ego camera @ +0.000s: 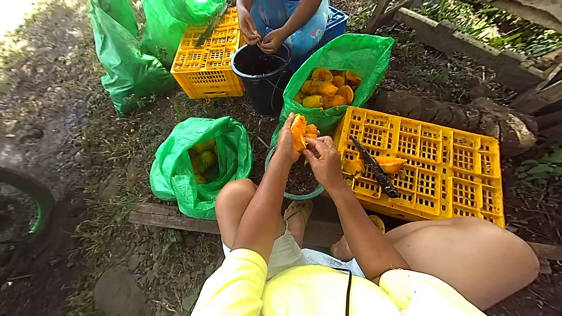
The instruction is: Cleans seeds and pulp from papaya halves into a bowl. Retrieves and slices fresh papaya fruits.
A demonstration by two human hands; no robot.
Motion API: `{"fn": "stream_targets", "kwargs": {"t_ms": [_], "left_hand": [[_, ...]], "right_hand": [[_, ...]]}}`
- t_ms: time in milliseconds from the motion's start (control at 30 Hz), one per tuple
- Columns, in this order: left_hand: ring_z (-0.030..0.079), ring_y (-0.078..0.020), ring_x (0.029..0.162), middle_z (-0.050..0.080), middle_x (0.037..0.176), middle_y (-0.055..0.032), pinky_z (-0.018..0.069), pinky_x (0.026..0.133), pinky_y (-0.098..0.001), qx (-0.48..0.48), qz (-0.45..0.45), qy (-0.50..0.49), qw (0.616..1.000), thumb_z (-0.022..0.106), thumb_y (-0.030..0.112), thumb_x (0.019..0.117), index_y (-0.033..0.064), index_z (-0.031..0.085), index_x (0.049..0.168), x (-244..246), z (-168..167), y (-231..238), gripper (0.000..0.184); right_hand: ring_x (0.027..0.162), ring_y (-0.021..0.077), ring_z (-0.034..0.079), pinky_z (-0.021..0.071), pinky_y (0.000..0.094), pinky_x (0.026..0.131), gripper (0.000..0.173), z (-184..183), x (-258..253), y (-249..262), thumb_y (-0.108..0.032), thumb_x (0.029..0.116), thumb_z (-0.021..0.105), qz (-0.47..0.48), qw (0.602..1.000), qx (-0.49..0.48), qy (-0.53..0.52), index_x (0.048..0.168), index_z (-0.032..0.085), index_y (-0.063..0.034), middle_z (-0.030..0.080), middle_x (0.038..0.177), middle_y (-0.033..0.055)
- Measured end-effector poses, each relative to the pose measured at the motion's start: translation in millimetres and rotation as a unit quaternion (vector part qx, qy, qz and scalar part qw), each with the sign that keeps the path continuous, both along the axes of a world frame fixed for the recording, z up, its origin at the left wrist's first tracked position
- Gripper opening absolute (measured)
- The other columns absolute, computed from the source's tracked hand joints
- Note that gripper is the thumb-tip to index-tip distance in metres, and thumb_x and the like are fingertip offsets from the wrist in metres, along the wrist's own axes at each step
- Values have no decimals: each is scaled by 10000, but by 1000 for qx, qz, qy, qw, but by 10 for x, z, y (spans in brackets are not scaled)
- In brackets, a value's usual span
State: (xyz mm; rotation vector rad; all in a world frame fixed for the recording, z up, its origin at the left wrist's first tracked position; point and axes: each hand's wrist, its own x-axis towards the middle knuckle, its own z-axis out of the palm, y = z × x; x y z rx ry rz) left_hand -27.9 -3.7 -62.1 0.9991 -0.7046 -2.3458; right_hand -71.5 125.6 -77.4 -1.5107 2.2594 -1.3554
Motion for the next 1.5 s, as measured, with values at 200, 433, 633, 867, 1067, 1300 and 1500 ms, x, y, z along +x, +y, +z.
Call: {"fn": "stream_targets", "kwargs": {"t_ms": [200,433,633,867,1067,1300,1500], "left_hand": [[676,-200,859,670,977,-88,580,757,-378,-7,-10,0,1000,312,528,1087,104,566,1225,10,2,7,513],[700,-219,920,703,1042,-104,591,794,-386,-15,-1,51,999,311,520,1089,110,581,1252,5,16,17,518],[701,-204,983,712,1100,-96,585,843,-373,-58,-14,88,994,261,503,1100,117,581,1267,1,34,59,529],[704,-229,983,713,1088,-118,591,841,-398,-37,10,100,994,283,527,1091,98,592,1251,25,28,32,553],[704,-236,990,713,1085,-115,588,856,-412,-29,14,106,994,273,531,1089,99,589,1250,40,58,28,559],[690,-292,1040,687,1163,-153,585,866,-476,-27,1,104,994,229,562,1083,91,545,1311,75,85,-9,611],[695,-272,1007,694,1118,-144,585,861,-439,-7,-12,101,995,234,584,1076,89,532,1318,24,77,87,626]], "right_hand": [[962,340,683,580,476,849,183,15,2,15,-71,1002,654,-28,999,16,11,1150,693,29,659,1100,224],[839,195,717,616,387,809,243,-30,86,48,-182,1061,568,-87,947,-6,-310,1227,614,-11,685,1078,143],[719,125,669,600,303,709,321,76,129,-88,-288,1029,656,-133,928,-21,-348,1156,579,-3,645,945,100],[786,109,697,610,288,769,314,-90,100,-42,-293,1062,594,-102,880,-71,-459,1242,558,-39,649,1015,63],[751,102,696,616,282,741,151,-117,94,-48,-124,1034,614,-85,882,-74,-458,1164,591,-52,657,984,51],[1174,401,637,479,592,1037,303,-824,-151,-36,-203,1063,589,-48,940,240,-236,1240,681,25,659,1258,252],[1175,244,644,556,402,966,730,-774,-106,-106,-619,1083,191,-54,678,-19,-733,1457,419,-35,589,1360,150]]}}
